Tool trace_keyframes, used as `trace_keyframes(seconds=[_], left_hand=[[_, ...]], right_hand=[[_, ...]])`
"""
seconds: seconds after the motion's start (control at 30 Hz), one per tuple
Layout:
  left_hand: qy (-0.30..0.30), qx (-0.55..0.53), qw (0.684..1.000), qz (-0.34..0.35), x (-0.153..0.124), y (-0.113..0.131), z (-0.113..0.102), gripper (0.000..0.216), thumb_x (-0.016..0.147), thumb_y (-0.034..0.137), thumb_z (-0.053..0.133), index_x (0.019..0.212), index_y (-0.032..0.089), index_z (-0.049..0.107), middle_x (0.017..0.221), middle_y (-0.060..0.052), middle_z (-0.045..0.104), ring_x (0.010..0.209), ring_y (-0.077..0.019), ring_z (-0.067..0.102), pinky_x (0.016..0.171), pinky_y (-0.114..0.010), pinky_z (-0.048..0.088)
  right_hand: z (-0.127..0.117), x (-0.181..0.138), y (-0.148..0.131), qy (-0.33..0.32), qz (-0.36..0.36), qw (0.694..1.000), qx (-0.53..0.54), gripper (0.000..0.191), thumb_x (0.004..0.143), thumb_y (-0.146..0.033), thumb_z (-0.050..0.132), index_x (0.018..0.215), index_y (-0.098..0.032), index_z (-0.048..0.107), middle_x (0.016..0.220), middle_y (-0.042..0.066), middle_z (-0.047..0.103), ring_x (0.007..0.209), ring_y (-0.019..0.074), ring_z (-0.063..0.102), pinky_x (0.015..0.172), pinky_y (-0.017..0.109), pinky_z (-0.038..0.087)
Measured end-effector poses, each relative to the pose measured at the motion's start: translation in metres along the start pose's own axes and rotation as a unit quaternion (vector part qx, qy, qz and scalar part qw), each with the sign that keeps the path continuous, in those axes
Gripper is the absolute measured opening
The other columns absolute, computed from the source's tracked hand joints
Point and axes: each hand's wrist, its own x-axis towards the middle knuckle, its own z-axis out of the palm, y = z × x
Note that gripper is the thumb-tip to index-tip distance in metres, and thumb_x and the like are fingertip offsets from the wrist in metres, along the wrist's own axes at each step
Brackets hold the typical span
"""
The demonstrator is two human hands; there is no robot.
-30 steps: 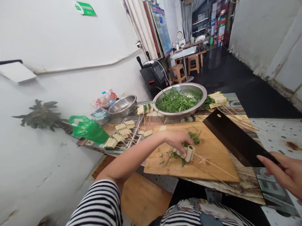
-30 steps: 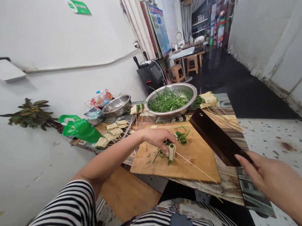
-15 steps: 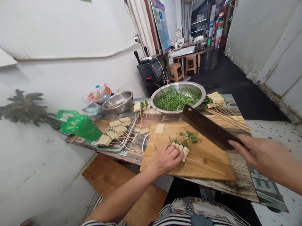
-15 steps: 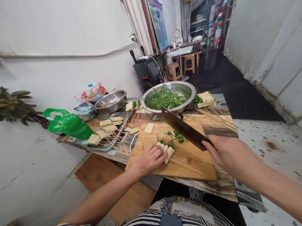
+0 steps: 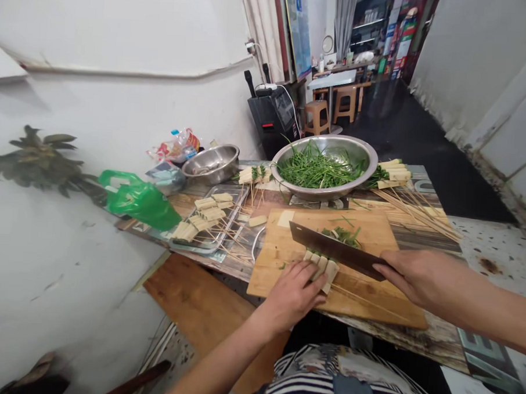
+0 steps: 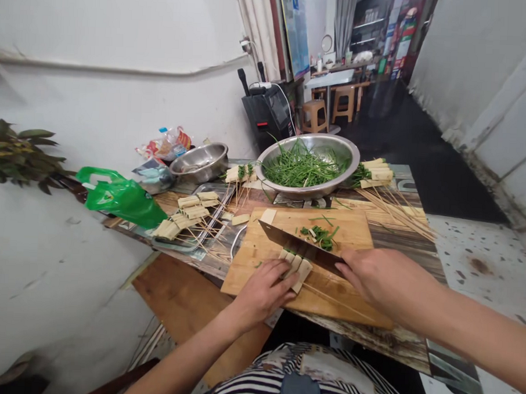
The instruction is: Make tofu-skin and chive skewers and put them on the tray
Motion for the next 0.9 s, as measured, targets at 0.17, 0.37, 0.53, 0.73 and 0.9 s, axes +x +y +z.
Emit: trace_keyframes(seconds=[0.17, 0.37, 0.53, 0.73, 0.9], left_hand=[[0.085, 0.011, 0.996, -0.014, 0.002, 0.002, 0.007, 0.034, 0.091, 0.034, 0.055, 0.118, 0.014, 0.058, 0.122, -0.018, 0.057, 0.120, -0.0282, 0.051, 0.096, -0.046, 0.051], [0.111, 0.019, 0.993, -0.030, -0.003, 0.002, 0.010, 0.043, 0.089, 0.041, 0.057, 0.118, 0.009, 0.058, 0.116, -0.021, 0.061, 0.118, -0.0299, 0.054, 0.095, -0.047, 0.053], [0.119, 0.018, 0.992, -0.029, -0.002, 0.001, 0.011, 0.041, 0.090, 0.041, 0.055, 0.116, 0.010, 0.059, 0.115, -0.019, 0.062, 0.118, -0.0288, 0.055, 0.095, -0.045, 0.053], [0.132, 0.016, 0.991, -0.024, -0.002, 0.000, 0.012, 0.040, 0.090, 0.040, 0.056, 0.115, 0.010, 0.060, 0.114, -0.019, 0.063, 0.117, -0.0278, 0.057, 0.096, -0.043, 0.054], [0.133, 0.018, 0.991, -0.021, -0.002, 0.000, 0.012, 0.040, 0.088, 0.041, 0.059, 0.112, 0.008, 0.062, 0.112, -0.019, 0.065, 0.114, -0.0280, 0.059, 0.096, -0.041, 0.054]], right_hand=[[0.006, 0.001, 0.007, -0.029, -0.001, 1.000, 0.008, 0.036, 0.098, -0.039, 0.031, 0.080, -0.020, 0.056, 0.059, 0.003, 0.061, 0.050, 0.0178, 0.055, 0.050, 0.029, 0.023], [0.007, 0.006, 0.014, -0.040, -0.008, 0.999, 0.000, 0.036, 0.098, -0.040, 0.031, 0.077, -0.020, 0.053, 0.059, 0.004, 0.060, 0.051, 0.0182, 0.056, 0.051, 0.030, 0.024], [-0.002, 0.012, 0.015, -0.075, -0.016, 0.997, 0.029, 0.035, 0.098, -0.039, 0.030, 0.079, -0.021, 0.053, 0.062, 0.003, 0.062, 0.054, 0.0182, 0.058, 0.051, 0.030, 0.025], [-0.005, 0.018, 0.015, -0.067, -0.034, 0.997, 0.023, 0.032, 0.097, -0.035, 0.033, 0.077, -0.021, 0.054, 0.058, 0.002, 0.060, 0.047, 0.0162, 0.053, 0.047, 0.030, 0.023], [0.001, 0.019, 0.014, -0.032, -0.063, 0.997, -0.015, 0.032, 0.097, -0.032, 0.033, 0.075, -0.020, 0.053, 0.055, 0.002, 0.059, 0.044, 0.0161, 0.052, 0.046, 0.030, 0.023]])
